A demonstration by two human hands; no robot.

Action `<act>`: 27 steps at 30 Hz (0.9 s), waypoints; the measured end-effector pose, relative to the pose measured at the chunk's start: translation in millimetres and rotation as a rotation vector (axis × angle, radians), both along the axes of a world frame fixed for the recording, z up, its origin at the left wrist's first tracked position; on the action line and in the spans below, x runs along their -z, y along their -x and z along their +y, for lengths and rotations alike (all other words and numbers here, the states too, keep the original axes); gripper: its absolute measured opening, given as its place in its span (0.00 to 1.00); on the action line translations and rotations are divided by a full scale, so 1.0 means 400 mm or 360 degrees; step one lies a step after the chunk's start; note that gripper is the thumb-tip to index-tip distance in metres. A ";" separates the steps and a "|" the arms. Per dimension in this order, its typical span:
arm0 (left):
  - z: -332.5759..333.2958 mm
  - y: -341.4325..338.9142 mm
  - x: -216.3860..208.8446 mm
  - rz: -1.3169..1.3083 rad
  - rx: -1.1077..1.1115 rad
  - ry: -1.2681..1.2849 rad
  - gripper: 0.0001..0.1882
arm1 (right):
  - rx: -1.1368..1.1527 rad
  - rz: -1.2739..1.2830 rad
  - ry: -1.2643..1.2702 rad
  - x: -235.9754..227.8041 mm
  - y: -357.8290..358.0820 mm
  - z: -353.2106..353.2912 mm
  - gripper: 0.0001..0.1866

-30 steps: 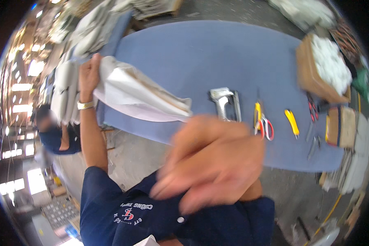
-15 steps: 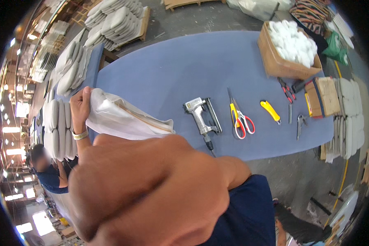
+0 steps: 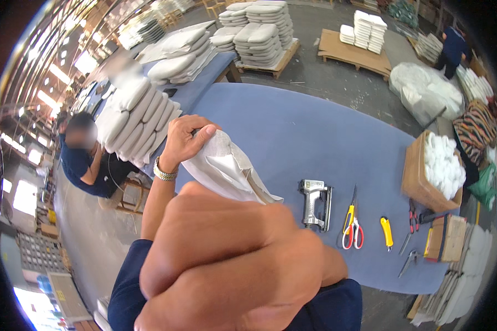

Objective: The person assembles a cushion cover by folding fabric around a cushion insert, stapling edges with a staple gun, and trimming excess fabric with scissors. The person repeats this process on multiple cushions, stacking finished units on the table.

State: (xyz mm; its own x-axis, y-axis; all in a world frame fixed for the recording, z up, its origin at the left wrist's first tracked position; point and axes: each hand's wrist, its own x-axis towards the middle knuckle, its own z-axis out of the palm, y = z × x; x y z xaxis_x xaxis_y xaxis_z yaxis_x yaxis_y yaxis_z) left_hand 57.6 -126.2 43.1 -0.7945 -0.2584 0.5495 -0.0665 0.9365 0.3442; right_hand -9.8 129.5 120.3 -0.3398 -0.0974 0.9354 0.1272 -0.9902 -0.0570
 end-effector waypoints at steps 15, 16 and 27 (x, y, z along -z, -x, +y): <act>-0.049 -0.116 0.048 0.0242 -0.0128 0.0058 0.15 | 0.0444 0.0647 -0.0516 -0.045 -0.023 -0.049 0.14; -0.056 -0.105 0.060 0.0322 -0.0086 0.0054 0.15 | 0.0536 0.0774 -0.0482 -0.039 0.002 -0.077 0.17; -0.183 -0.034 0.075 0.0550 0.0288 -0.0229 0.11 | 0.1108 0.0756 -0.2084 0.361 0.088 -0.240 0.43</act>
State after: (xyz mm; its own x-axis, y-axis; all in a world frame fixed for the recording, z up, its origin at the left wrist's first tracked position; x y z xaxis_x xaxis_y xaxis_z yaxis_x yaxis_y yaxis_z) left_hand 71.2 -199.4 13.0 -0.6095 -0.2250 0.7602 0.2374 0.8631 0.4458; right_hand -45.1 33.5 -24.3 -0.3712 -0.8568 0.3578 -0.5991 -0.0734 -0.7973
